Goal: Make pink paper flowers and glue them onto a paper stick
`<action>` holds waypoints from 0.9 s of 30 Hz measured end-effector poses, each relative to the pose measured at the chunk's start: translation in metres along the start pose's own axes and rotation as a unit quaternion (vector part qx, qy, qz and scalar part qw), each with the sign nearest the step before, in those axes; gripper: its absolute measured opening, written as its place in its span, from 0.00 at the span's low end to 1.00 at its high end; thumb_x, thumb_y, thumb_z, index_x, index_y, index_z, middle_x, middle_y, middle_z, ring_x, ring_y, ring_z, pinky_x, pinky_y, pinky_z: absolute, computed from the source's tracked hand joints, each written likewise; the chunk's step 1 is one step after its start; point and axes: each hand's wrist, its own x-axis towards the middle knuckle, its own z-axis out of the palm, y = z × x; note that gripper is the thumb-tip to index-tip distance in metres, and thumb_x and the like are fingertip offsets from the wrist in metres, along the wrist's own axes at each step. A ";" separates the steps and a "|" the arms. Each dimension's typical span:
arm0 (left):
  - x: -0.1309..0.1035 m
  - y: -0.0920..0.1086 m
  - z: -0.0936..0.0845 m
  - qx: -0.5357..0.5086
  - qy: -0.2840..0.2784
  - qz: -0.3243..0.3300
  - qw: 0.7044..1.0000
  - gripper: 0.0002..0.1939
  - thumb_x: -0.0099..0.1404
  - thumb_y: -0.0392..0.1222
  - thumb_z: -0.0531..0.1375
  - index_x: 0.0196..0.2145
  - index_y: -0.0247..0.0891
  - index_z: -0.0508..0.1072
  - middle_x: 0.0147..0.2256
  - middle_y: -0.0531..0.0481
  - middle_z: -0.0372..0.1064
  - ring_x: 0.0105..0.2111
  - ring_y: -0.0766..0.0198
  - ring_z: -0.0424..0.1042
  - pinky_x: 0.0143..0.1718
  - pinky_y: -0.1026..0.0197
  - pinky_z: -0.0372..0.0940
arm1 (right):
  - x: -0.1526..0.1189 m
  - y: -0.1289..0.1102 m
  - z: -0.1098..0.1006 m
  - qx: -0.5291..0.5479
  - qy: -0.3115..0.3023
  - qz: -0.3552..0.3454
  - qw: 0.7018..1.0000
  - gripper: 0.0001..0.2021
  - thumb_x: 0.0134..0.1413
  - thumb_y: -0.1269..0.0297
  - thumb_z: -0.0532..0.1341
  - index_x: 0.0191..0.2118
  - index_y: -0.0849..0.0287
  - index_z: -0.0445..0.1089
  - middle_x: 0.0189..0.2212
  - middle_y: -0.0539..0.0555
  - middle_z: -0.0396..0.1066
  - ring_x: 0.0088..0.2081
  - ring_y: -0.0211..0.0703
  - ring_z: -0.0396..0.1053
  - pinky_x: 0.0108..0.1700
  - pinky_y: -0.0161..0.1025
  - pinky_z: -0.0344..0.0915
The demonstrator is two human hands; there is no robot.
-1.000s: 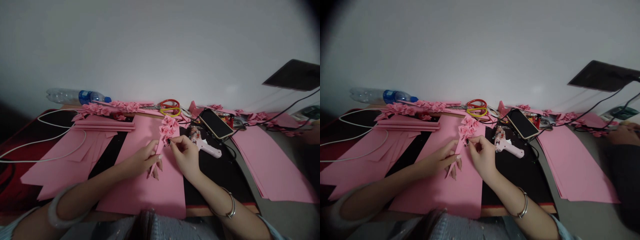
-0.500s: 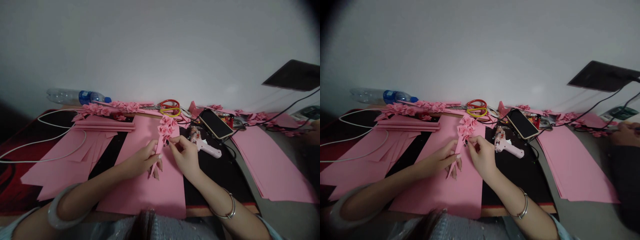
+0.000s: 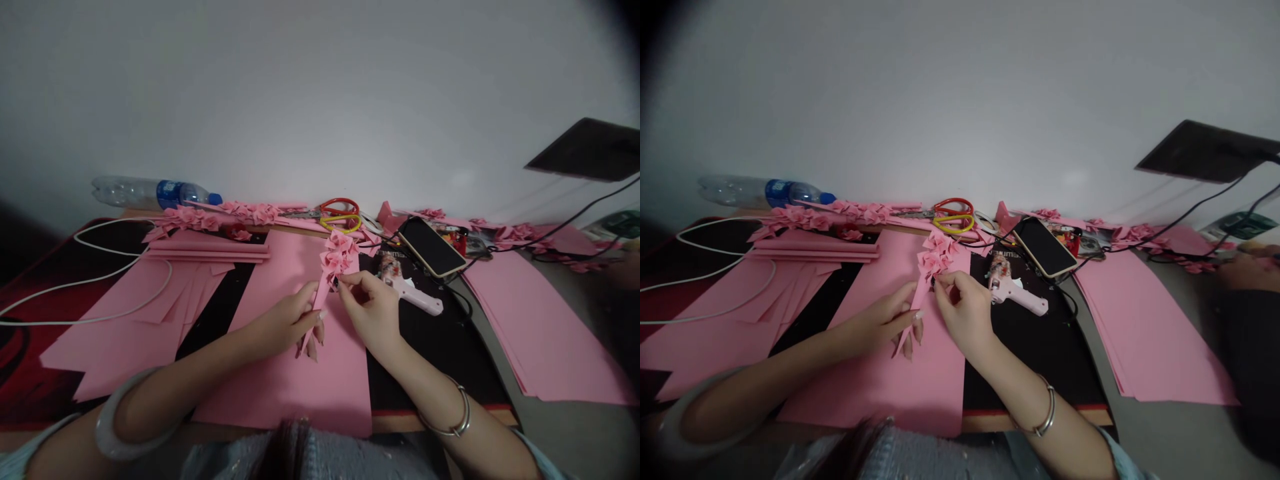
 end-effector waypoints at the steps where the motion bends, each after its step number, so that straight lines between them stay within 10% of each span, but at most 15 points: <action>1: 0.000 0.001 0.000 0.002 -0.001 0.002 1.000 0.07 0.69 0.40 0.49 0.44 0.40 0.55 0.27 0.55 0.69 0.20 0.64 0.75 0.13 0.70 0.60 | 0.001 -0.001 -0.001 -0.002 -0.007 -0.002 1.000 0.04 0.54 0.72 0.60 0.30 0.60 0.71 0.21 0.47 0.69 0.21 0.33 0.62 0.24 0.32 0.58; 13: -0.001 0.005 0.002 0.008 0.002 0.002 1.000 0.30 0.70 0.36 0.47 0.66 0.41 0.40 0.26 0.55 0.68 0.19 0.64 0.75 0.15 0.70 0.62 | 0.004 -0.003 -0.003 -0.016 -0.030 -0.021 0.999 0.05 0.54 0.75 0.58 0.29 0.60 0.67 0.21 0.46 0.64 0.20 0.32 0.57 0.24 0.32 0.55; 27: -0.001 0.000 0.002 -0.021 0.003 0.008 1.000 0.37 0.71 0.36 0.47 0.68 0.47 0.29 0.26 0.54 0.69 0.20 0.65 0.74 0.16 0.71 0.63 | 0.001 0.001 -0.001 -0.027 -0.017 -0.004 1.000 0.05 0.55 0.72 0.59 0.29 0.59 0.68 0.21 0.46 0.65 0.20 0.34 0.57 0.25 0.33 0.55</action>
